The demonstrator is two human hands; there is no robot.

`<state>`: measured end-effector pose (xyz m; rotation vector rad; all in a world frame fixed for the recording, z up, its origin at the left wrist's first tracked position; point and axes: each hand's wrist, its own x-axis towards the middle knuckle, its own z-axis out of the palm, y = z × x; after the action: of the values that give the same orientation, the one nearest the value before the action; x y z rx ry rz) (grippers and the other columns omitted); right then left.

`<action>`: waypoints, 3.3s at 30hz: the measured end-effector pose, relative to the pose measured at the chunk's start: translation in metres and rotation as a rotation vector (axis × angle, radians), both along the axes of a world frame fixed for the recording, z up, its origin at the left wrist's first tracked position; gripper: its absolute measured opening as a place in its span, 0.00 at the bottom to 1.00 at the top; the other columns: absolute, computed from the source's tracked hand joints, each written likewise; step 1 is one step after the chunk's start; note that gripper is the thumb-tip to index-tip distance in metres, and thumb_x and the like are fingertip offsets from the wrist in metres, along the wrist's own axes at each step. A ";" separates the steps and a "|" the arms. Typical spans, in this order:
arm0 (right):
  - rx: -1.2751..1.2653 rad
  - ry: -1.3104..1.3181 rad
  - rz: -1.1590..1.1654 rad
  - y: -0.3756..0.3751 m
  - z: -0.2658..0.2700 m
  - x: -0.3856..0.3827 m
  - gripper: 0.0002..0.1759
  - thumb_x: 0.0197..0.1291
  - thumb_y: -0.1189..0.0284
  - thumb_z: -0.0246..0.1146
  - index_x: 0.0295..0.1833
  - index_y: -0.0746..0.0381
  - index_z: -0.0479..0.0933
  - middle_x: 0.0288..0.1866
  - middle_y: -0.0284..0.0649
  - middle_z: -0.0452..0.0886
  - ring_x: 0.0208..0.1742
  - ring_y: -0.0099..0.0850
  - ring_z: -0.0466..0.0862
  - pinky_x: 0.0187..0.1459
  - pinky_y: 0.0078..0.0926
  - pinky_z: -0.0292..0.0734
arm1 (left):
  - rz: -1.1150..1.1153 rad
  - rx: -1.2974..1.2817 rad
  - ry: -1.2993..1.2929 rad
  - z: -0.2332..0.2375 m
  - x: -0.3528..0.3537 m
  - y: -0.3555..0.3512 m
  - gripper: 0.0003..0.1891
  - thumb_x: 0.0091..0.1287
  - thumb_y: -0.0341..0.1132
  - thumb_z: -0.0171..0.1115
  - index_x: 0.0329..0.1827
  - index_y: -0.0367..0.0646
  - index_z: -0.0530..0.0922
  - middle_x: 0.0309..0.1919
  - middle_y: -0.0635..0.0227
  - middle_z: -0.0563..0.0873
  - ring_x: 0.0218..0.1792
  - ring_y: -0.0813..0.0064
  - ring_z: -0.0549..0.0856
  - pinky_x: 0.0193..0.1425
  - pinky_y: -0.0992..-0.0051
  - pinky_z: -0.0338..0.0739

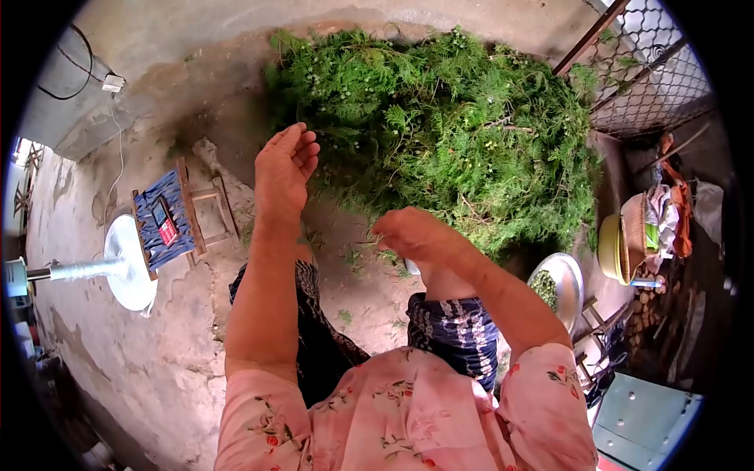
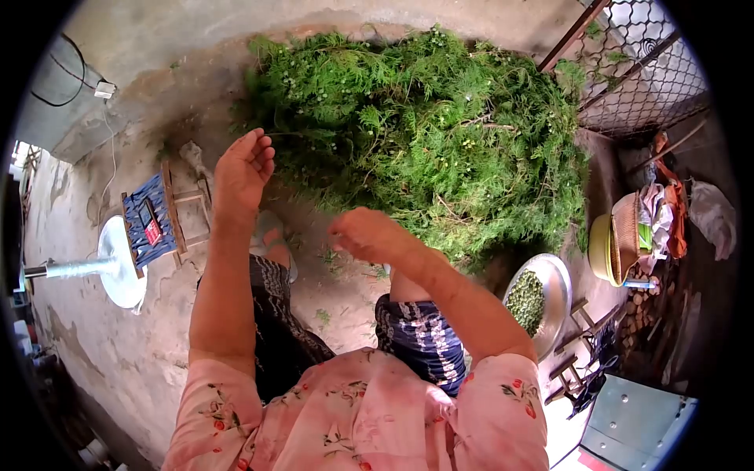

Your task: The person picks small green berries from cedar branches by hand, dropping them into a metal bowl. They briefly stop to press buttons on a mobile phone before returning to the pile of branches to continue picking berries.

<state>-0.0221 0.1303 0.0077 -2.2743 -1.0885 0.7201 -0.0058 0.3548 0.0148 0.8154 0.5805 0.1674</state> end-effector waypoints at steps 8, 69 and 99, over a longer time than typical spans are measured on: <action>0.078 0.181 -0.564 -0.075 -0.061 0.103 0.12 0.53 0.70 0.59 0.43 0.63 0.79 0.32 0.45 0.81 0.35 0.35 0.81 0.35 0.30 0.77 | -0.052 -0.126 0.036 -0.007 0.005 -0.008 0.08 0.64 0.34 0.57 0.43 0.43 0.78 0.32 0.74 0.81 0.32 0.81 0.78 0.35 0.80 0.73; 1.089 -0.092 -0.607 0.044 0.041 0.049 0.06 0.61 0.81 0.55 0.41 0.67 0.76 0.33 0.36 0.78 0.32 0.22 0.76 0.35 0.18 0.72 | -0.354 0.380 -0.175 -0.006 0.032 -0.054 0.13 0.59 0.23 0.52 0.47 0.36 0.75 0.36 0.68 0.81 0.32 0.79 0.77 0.31 0.80 0.73; 0.693 0.021 -0.715 0.005 0.027 0.076 0.09 0.51 0.78 0.65 0.39 0.67 0.76 0.29 0.39 0.81 0.30 0.21 0.78 0.32 0.19 0.73 | -0.490 0.922 -0.323 0.007 0.028 -0.073 0.09 0.64 0.33 0.59 0.35 0.34 0.75 0.23 0.77 0.71 0.27 0.85 0.66 0.30 0.81 0.63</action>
<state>0.0537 0.1350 0.0349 -1.8222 -0.3489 0.0467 0.0223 0.2813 0.0213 1.7566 -0.0519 0.1063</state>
